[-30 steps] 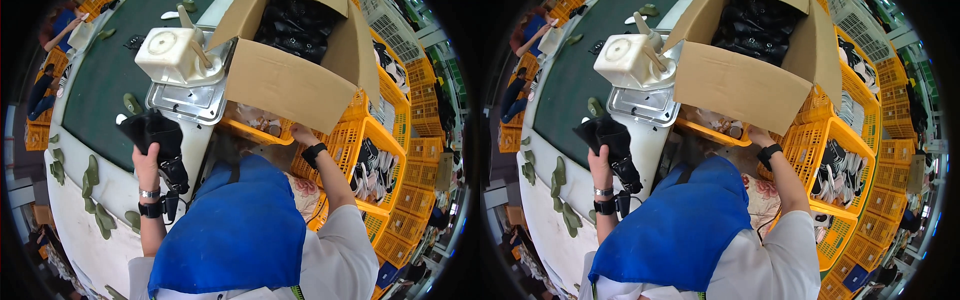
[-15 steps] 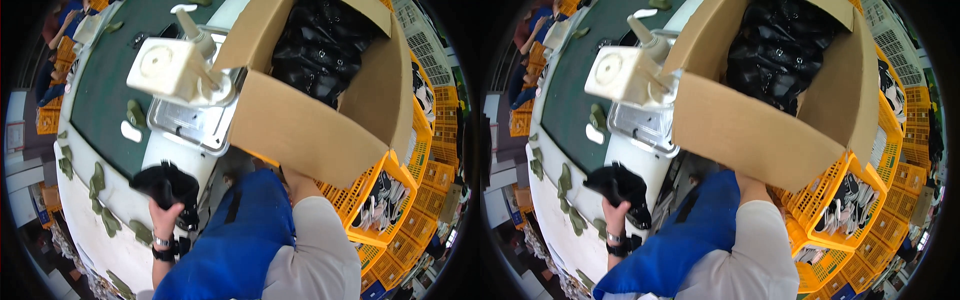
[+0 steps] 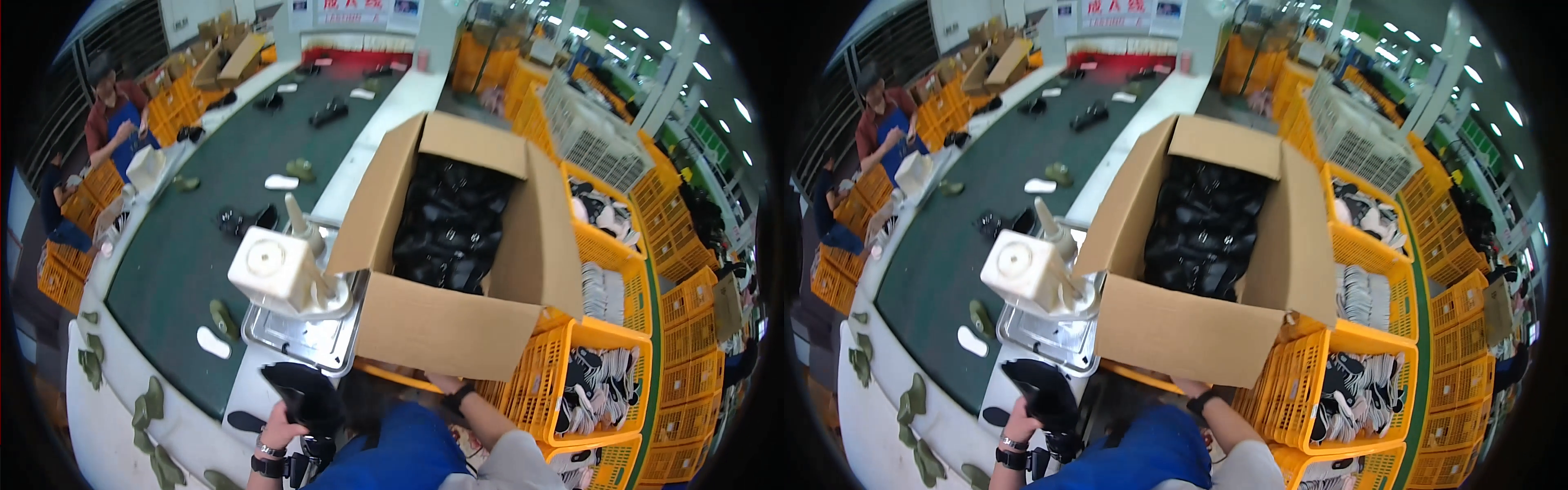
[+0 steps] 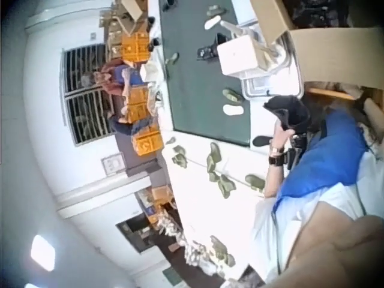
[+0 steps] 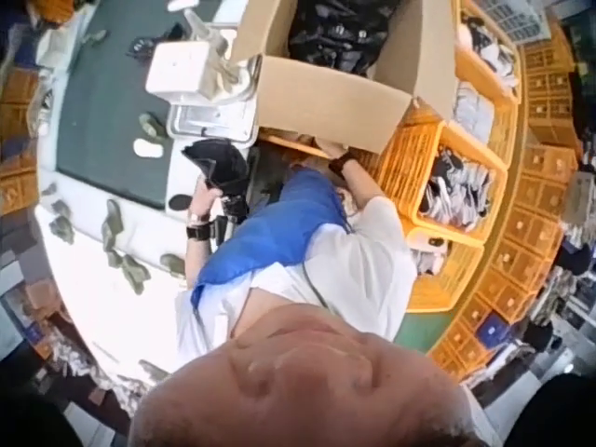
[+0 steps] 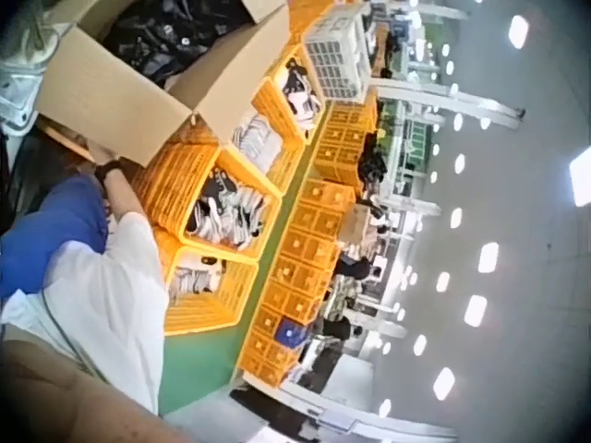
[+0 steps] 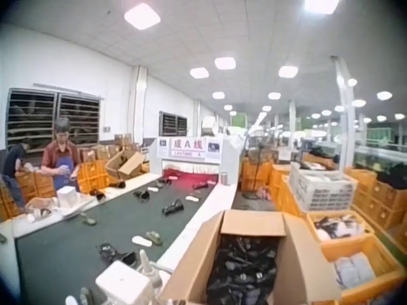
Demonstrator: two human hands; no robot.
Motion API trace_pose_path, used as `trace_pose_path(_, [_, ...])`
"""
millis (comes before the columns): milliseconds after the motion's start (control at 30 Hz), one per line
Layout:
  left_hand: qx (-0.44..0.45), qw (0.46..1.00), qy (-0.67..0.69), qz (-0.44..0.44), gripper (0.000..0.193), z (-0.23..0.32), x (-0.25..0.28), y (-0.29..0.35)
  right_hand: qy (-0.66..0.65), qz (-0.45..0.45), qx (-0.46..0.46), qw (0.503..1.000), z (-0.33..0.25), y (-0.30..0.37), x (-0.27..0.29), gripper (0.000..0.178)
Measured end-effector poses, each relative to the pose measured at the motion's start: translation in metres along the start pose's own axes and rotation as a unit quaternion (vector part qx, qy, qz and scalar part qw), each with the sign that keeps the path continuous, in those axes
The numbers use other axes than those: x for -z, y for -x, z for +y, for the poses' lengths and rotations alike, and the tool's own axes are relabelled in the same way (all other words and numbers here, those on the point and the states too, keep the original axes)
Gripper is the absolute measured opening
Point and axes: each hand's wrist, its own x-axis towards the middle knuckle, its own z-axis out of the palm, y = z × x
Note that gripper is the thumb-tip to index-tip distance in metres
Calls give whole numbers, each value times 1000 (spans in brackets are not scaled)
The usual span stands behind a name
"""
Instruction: Trim and apply adhesive to shoe components in a factory assembly line setting.
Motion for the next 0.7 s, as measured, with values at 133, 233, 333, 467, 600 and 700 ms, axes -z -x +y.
trace_pose_path(133, [7, 966, -104, -235, 63, 6, -30, -28, -18, 12, 171, 985, -84, 45, 32, 20])
trace_pose_path(233, [15, 923, -128, -362, 74, 5, -53, -48, -68, 48, 231, 969, -147, 85, 51, 20])
trace_pose_path(333, [44, 894, -69, -440, 82, 12, -64, -54, -135, 64, 228, 962, -176, 110, 65, 21])
trace_pose_path(467, [20, 857, 19, -515, 94, 21, -75, -48, -323, 19, 148, 934, -220, 123, 89, 23])
trace_pose_path(600, [-22, 869, -30, -493, 91, 40, -77, -30, -439, -91, 29, 894, -240, 136, 112, 26])
trace_pose_path(700, [-82, 906, -11, -414, 88, 59, -72, -1, -414, -130, 25, 900, -252, 142, 132, 43])
